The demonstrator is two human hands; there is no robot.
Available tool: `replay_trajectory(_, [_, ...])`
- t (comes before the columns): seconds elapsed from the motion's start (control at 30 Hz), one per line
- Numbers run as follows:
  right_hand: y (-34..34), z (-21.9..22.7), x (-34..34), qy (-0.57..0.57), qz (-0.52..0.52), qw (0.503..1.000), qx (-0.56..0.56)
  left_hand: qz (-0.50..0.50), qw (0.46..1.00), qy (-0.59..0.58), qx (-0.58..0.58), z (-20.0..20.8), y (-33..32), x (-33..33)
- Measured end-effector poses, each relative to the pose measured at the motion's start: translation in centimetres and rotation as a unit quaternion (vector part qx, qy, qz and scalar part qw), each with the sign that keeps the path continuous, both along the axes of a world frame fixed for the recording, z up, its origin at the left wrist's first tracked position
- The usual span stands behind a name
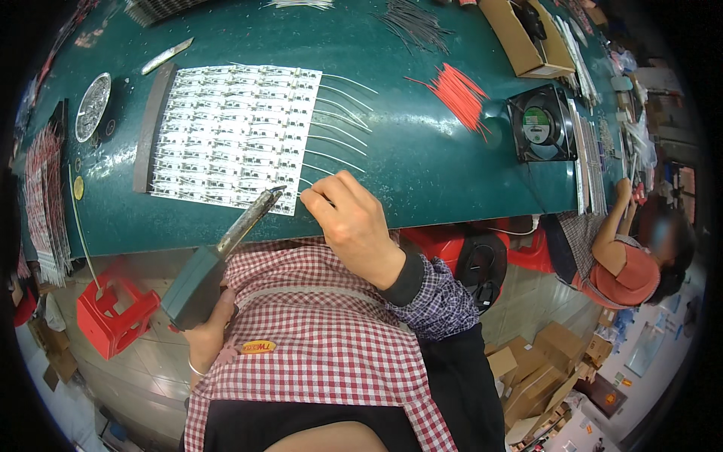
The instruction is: The person solders white and red wires onto an LED board using a soldering iron, positioning and aligning the wires on the board by hand and with a thin stick.
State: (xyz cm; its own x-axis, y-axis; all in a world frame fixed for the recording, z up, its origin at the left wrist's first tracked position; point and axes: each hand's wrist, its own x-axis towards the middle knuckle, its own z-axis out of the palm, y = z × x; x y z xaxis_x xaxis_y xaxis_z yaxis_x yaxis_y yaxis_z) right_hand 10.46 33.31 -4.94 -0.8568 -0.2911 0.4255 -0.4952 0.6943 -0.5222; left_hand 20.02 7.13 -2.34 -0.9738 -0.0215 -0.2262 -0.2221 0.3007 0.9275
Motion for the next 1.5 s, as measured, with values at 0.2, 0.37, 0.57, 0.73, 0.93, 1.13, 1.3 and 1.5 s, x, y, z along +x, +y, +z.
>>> replay_trajectory(0.2, [0.0,-0.1,0.1,0.005,-0.001,1.0,-0.001,-0.002,0.998,0.045,-0.034,0.8,1.1,-1.4])
replay_trajectory(0.37, [0.0,-0.1,0.1,0.002,-0.001,1.0,0.0,0.003,1.0,0.002,-0.014,1.0,1.5,-1.9])
replay_trajectory(0.57, [0.0,0.0,0.1,-0.002,0.0,1.0,-0.002,-0.011,0.999,0.009,-0.032,1.2,1.5,-1.9])
replay_trajectory(0.73, [-0.1,0.0,0.1,0.0,-0.002,1.0,-0.004,0.005,0.998,0.029,-0.048,0.6,0.9,-0.6])
replay_trajectory(0.93, [-0.1,-0.2,0.2,0.003,-0.003,1.0,-0.006,0.043,0.999,0.029,-0.003,1.2,1.5,-0.8])
replay_trajectory(1.13, [-0.4,0.2,0.5,0.058,-0.022,0.997,-0.034,0.022,0.999,0.01,-0.02,1.5,1.0,-0.6])
replay_trajectory(1.3, [-0.7,-0.2,1.2,0.038,-0.009,0.999,-0.035,0.006,0.999,0.044,-0.022,0.8,0.7,-0.4])
replay_trajectory(1.5, [-0.8,-0.4,1.4,0.035,-0.014,0.999,-0.018,-0.002,1.0,0.025,-0.01,0.7,0.5,-0.3])
